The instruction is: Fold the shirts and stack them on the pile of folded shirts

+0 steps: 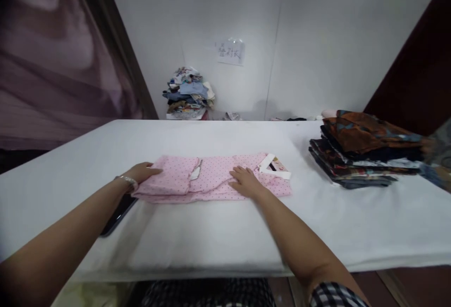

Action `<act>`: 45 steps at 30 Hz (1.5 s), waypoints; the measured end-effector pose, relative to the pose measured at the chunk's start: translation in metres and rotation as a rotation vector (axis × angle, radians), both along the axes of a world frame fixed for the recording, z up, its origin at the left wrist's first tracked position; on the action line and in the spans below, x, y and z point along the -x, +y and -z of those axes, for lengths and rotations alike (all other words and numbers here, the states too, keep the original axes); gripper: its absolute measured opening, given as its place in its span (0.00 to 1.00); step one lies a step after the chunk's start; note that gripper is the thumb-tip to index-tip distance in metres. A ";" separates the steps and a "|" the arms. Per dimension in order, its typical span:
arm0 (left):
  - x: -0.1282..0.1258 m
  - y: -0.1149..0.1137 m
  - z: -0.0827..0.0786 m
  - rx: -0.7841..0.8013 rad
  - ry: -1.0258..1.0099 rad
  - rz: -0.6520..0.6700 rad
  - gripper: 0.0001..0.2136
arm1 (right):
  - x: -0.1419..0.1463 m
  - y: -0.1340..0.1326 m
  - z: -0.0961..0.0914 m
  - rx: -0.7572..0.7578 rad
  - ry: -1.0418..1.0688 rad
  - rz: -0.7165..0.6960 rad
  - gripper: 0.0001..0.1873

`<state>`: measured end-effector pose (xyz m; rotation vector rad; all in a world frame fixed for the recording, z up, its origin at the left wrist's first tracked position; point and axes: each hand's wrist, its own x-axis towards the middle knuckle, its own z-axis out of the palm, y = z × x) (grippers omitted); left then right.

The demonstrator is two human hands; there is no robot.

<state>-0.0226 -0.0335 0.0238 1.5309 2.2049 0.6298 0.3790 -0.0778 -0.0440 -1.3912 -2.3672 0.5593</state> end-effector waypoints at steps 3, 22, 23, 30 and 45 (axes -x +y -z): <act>-0.021 -0.007 -0.035 0.084 -0.119 0.037 0.24 | -0.003 0.000 -0.001 -0.009 0.219 0.014 0.24; -0.193 -0.046 -0.004 -0.142 -0.276 0.452 0.23 | -0.020 0.006 -0.018 0.522 1.201 0.377 0.34; -0.189 -0.052 -0.002 -0.145 -0.279 0.471 0.23 | -0.020 0.005 -0.019 0.523 1.156 0.371 0.37; -0.149 -0.066 0.001 -0.099 -0.559 0.352 0.15 | -0.008 0.006 -0.043 0.220 0.586 0.412 0.38; -0.063 -0.073 0.036 -0.090 -1.387 -0.049 0.21 | 0.136 0.021 -0.075 0.607 1.114 0.256 0.46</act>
